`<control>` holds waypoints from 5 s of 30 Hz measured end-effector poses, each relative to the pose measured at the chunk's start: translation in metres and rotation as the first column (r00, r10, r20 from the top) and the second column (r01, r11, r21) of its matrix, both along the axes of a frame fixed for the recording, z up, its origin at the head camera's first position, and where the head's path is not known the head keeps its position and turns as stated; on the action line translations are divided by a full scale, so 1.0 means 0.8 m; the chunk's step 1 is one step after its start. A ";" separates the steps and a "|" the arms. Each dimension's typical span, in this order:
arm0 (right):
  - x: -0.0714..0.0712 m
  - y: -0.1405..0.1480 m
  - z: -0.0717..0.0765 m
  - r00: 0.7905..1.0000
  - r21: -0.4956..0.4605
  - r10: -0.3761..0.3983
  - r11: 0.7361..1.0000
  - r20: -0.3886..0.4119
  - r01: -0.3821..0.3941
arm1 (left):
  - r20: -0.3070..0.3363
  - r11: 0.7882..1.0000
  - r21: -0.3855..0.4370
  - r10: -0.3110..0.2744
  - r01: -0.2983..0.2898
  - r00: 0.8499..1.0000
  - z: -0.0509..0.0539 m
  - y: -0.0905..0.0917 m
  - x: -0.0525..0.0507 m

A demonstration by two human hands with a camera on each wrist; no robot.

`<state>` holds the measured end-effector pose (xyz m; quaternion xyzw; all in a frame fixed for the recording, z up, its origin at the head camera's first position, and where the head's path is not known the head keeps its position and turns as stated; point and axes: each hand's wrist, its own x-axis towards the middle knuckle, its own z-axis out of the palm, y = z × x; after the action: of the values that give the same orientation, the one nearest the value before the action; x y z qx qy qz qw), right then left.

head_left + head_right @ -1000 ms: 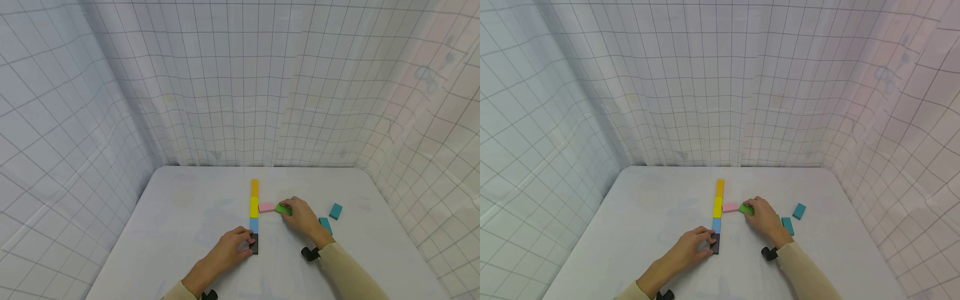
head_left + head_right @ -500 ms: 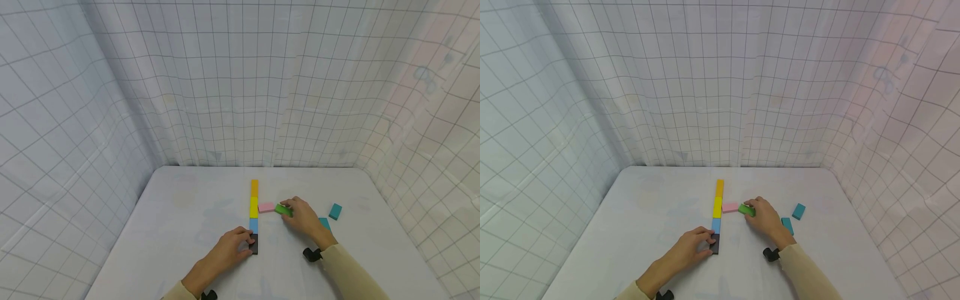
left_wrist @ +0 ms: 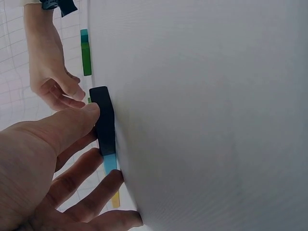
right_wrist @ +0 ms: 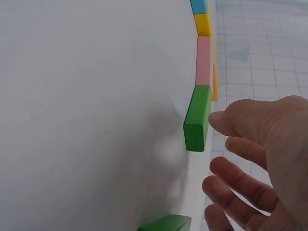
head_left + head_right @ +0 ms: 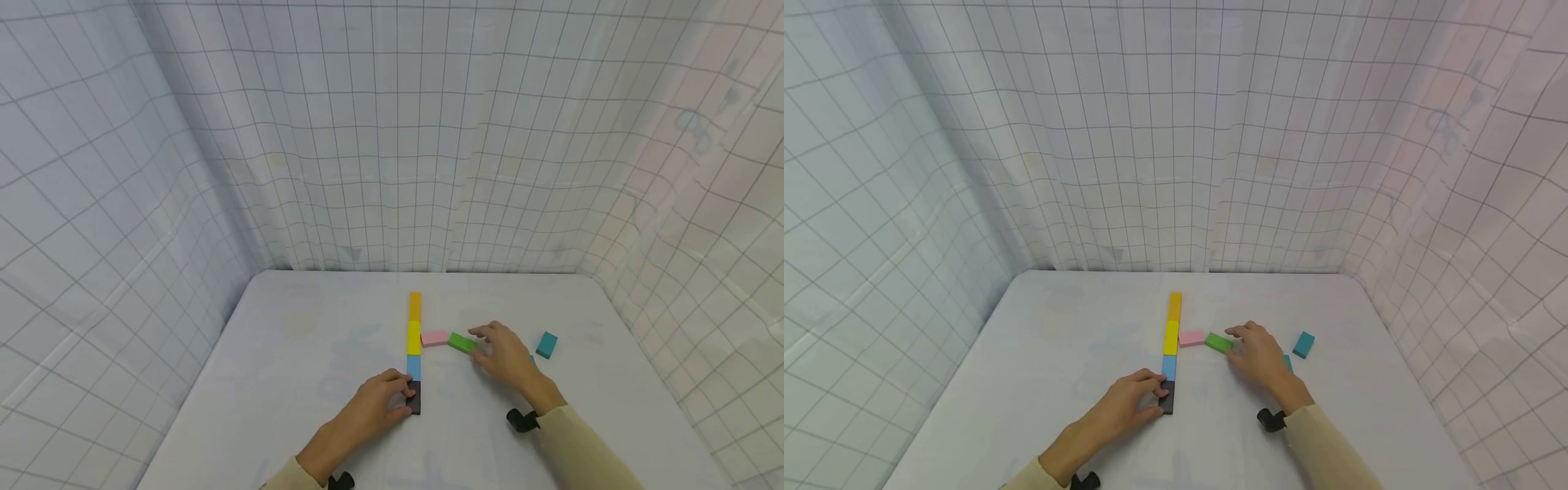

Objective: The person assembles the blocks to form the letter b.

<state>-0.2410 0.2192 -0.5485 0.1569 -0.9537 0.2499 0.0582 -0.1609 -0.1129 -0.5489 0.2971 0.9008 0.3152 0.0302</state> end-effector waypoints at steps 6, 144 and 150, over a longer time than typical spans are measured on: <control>0.005 0.013 0.002 1.000 0.002 -0.018 1.000 -0.004 0.018 | 0.032 1.000 -0.016 0.016 -0.015 0.999 -0.001 0.001 -0.001; 0.038 0.117 -0.017 0.969 0.022 0.213 0.977 -0.125 -0.212 | -0.015 1.000 -0.025 -0.005 0.005 1.000 0.004 0.003 0.006; 0.040 0.113 -0.013 0.970 0.016 0.216 0.976 -0.112 -0.216 | -0.021 1.000 -0.029 -0.007 0.006 1.000 0.005 0.003 0.006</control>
<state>-0.2093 0.3094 -0.5592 0.2735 -0.9266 0.2438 0.0841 -0.1559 -0.1105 -0.5452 0.3029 0.9047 0.2986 0.0259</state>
